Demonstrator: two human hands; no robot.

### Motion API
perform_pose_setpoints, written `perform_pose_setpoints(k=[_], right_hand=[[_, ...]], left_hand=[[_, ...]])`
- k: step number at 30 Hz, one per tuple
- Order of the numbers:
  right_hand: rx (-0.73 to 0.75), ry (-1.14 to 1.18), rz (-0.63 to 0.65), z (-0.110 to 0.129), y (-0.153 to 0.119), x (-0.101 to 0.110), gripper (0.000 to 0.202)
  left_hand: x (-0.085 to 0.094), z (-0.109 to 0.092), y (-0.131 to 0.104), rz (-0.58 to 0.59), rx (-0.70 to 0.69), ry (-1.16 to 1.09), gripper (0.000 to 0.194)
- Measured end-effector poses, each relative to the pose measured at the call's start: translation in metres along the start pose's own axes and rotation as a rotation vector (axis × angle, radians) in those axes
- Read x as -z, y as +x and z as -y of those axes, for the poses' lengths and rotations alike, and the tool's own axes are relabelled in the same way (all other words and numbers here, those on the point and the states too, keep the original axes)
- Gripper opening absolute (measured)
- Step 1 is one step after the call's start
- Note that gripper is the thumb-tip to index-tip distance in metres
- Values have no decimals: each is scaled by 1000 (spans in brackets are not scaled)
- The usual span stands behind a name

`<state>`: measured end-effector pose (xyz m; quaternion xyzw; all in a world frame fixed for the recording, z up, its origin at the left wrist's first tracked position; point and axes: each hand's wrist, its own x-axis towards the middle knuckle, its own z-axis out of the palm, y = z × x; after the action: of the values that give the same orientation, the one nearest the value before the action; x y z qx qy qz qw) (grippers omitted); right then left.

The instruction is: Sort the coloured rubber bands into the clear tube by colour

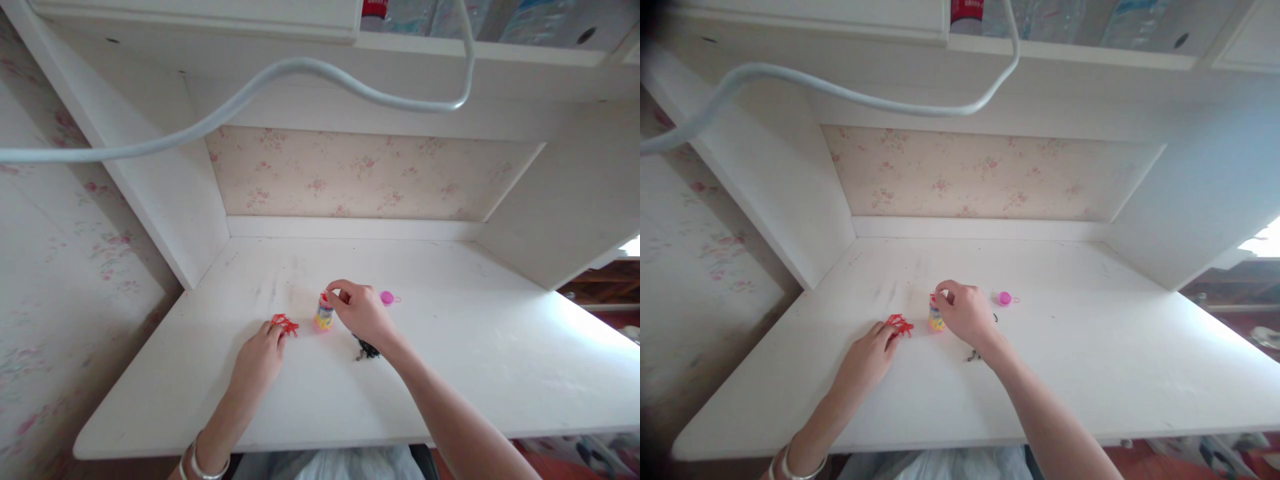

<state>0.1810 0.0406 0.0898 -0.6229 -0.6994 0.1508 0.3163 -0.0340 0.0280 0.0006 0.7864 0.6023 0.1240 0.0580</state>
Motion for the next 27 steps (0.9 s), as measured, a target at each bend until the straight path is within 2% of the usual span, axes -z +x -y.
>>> perform_pose_setpoints(k=[6,12,19,27], right_hand=[[49,-56,-53,0,-9,5,26],[83,-344,92,2,-21,6,37],[68,-501,163,7,-22,4,44],[84,-441,113,5,-20,2,36]], left_hand=[[-6,6,-2,9,-5,1,31],[-4,7,-6,6,0,50,33],[0,5,-7,-6,9,54,32],[6,11,-6,-94,53,82,31]])
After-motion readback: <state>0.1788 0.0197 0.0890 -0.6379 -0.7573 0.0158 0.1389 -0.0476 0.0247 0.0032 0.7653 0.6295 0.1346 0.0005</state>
